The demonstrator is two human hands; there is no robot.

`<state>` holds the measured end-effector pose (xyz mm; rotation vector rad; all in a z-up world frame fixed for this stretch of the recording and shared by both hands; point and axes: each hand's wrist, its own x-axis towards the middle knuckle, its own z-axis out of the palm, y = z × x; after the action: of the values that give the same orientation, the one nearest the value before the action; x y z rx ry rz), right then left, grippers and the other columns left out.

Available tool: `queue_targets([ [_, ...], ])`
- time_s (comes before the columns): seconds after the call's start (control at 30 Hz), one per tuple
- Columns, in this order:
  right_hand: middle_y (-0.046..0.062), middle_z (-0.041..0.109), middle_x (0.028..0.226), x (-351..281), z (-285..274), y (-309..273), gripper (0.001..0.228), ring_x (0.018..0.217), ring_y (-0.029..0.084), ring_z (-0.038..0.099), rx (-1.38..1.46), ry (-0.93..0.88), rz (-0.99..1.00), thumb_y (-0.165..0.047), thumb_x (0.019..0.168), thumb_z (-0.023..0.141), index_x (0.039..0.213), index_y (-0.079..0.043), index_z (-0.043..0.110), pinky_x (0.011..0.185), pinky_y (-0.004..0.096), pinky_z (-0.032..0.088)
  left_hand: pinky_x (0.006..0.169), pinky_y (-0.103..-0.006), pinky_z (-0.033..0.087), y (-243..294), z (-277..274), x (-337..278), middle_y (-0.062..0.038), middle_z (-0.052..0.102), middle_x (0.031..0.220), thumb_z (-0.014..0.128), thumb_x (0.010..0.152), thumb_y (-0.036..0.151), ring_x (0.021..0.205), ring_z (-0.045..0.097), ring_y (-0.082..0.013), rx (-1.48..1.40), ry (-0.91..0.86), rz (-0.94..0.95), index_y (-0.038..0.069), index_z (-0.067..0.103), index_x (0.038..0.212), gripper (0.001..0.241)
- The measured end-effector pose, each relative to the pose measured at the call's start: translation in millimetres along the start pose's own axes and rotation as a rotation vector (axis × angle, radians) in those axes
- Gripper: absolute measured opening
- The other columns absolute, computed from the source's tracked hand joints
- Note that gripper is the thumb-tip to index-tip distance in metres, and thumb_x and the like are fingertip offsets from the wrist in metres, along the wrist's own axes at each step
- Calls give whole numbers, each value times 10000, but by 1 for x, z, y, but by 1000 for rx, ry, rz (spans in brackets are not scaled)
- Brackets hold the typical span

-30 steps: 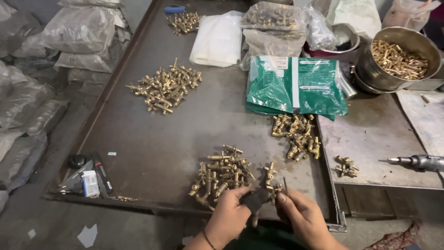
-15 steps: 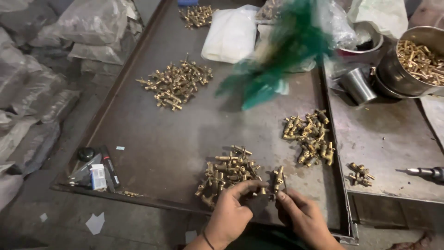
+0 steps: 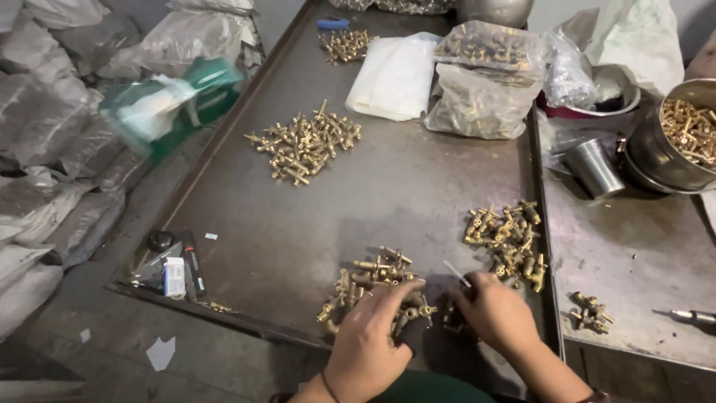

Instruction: Tightening small screws on brass metal valve fittings at a workbench.

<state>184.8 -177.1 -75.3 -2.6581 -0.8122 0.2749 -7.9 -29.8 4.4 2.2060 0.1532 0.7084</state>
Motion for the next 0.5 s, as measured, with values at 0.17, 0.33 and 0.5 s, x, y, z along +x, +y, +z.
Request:
queue_targets([
  [0.17, 173, 731, 992, 8, 13, 15, 454, 898, 376, 717, 71, -31, -44, -436, 812, 751, 1118, -103, 715, 776, 462, 574, 1003, -426, 518, -1, 4, 10, -159, 675, 1223, 647, 644, -64, 1173, 642, -365, 66, 14, 45, 85, 592, 1359, 732],
  [0.33, 96, 799, 837, 25, 23, 45, 428, 733, 233, 794, 434, -187, -2, -349, 747, 819, 1067, -76, 744, 706, 380, 609, 1023, -425, 502, -5, 10, 26, -161, 678, 1237, 660, 644, -61, 1192, 633, -359, 78, 38, 64, 51, 590, 1333, 701],
  [0.5, 8, 641, 660, 19, 1, 48, 230, 533, 94, 496, 927, -334, 129, -146, 837, 799, 1037, -45, 749, 475, 274, 356, 780, -338, 574, -44, 35, 33, -140, 739, 1013, 627, 842, -14, 880, 701, -230, -831, 176, -544, -13, 662, 1224, 384],
])
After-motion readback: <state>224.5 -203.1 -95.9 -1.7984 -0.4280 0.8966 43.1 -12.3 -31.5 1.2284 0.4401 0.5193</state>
